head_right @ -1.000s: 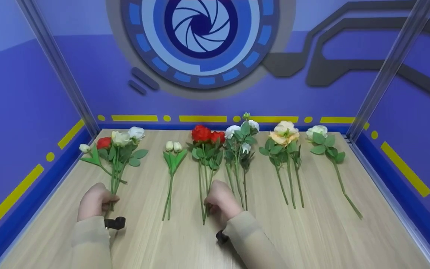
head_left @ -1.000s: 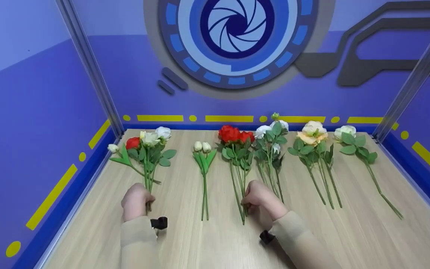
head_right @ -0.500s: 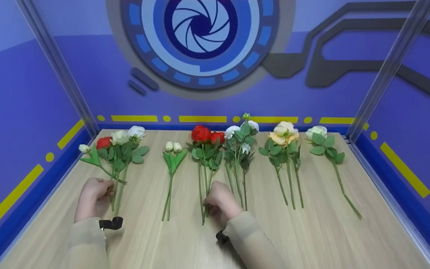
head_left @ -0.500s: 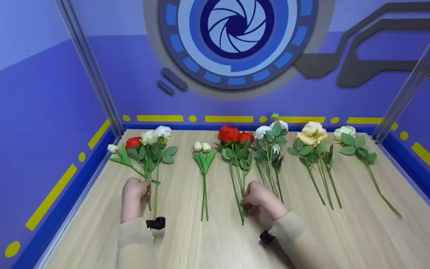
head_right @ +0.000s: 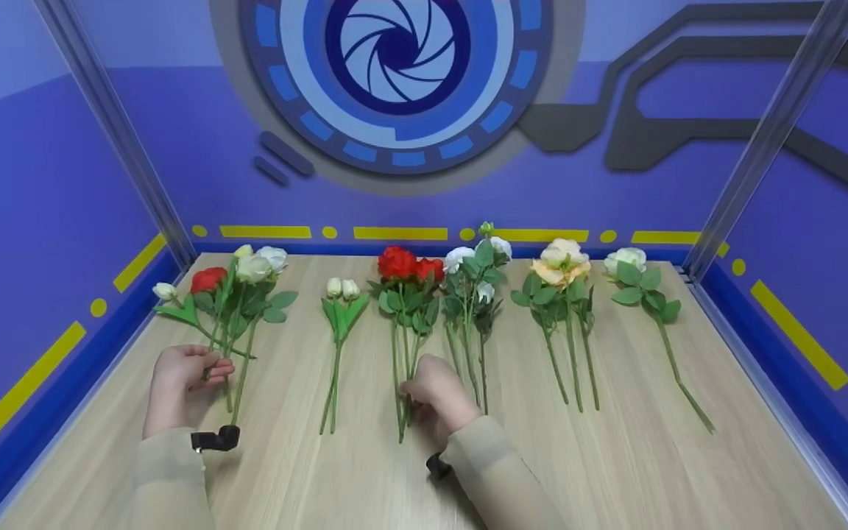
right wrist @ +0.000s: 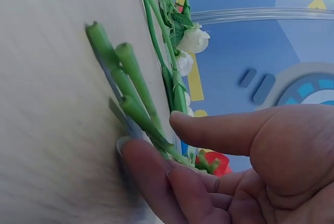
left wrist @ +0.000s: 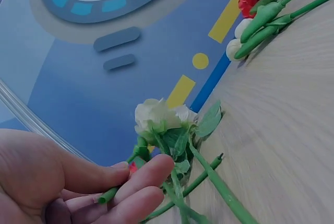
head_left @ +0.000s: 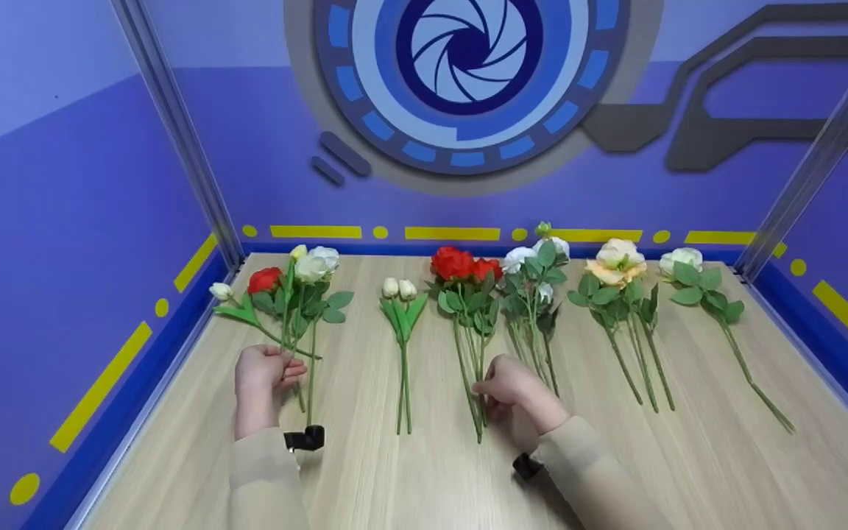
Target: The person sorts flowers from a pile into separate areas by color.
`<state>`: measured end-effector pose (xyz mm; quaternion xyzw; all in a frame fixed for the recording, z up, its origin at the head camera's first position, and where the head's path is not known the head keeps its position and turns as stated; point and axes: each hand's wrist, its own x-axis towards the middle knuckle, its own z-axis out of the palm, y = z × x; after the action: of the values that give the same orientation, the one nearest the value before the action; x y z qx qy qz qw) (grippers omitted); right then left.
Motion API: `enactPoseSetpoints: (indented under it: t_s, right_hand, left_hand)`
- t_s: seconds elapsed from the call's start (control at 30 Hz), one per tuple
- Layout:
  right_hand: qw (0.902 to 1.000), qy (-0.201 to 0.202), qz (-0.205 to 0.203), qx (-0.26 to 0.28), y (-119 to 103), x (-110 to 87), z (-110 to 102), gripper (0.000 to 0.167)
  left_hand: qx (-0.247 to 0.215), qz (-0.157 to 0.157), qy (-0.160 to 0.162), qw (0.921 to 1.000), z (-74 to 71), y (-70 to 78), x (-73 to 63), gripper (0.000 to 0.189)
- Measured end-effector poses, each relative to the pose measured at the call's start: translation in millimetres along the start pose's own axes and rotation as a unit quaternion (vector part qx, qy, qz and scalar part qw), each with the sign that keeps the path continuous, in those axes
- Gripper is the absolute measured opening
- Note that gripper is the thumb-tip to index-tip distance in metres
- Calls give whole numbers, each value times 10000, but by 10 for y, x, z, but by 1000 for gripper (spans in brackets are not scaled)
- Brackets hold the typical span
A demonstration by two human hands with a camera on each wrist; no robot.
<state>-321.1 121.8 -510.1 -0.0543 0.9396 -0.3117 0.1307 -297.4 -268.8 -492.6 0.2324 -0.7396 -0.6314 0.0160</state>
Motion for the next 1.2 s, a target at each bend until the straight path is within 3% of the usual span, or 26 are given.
enactPoseSetpoints:
  t_s: [0.17, 0.33, 0.47, 0.6, 0.73, 0.97, 1.07, 1.2]
  right_hand:
    - [9998, 186, -59, 13, -3, -4, -21, 26]
    - [9969, 644, -337, 317, -40, -12, -33, 23]
    - [9883, 832, -686, 1077, -115, -5, -7, 16]
    - [9745, 684, -1113, 1824, -223, 20, 58, 11]
    - [9622, 495, -1445, 2257, -381, 56, 115, 16]
    - [9390, 636, -1550, 3003, -723, 143, 80, 21]
    - [9327, 730, -1489, 3204, -807, 194, 69, 25]
    - [9260, 926, -1370, 3393, -843, 253, 91, 23]
  left_hand:
    - [135, 189, 23, 9997, 23, 101, -41, 48]
    - [-24, 396, -323, 9987, 87, 249, -99, 48]
    - [-336, 550, -734, 9952, 228, 337, -158, 44]
    - [-575, 723, -1205, 9884, 429, 372, -220, 38]
    - [-771, 822, -1813, 9769, 634, 385, -287, 34]
    - [-813, 891, -3042, 9449, 933, 390, -392, 26]
    - [-694, 863, -3323, 9367, 1054, 374, -431, 26]
    - [-462, 783, -3523, 9315, 1213, 318, -445, 27]
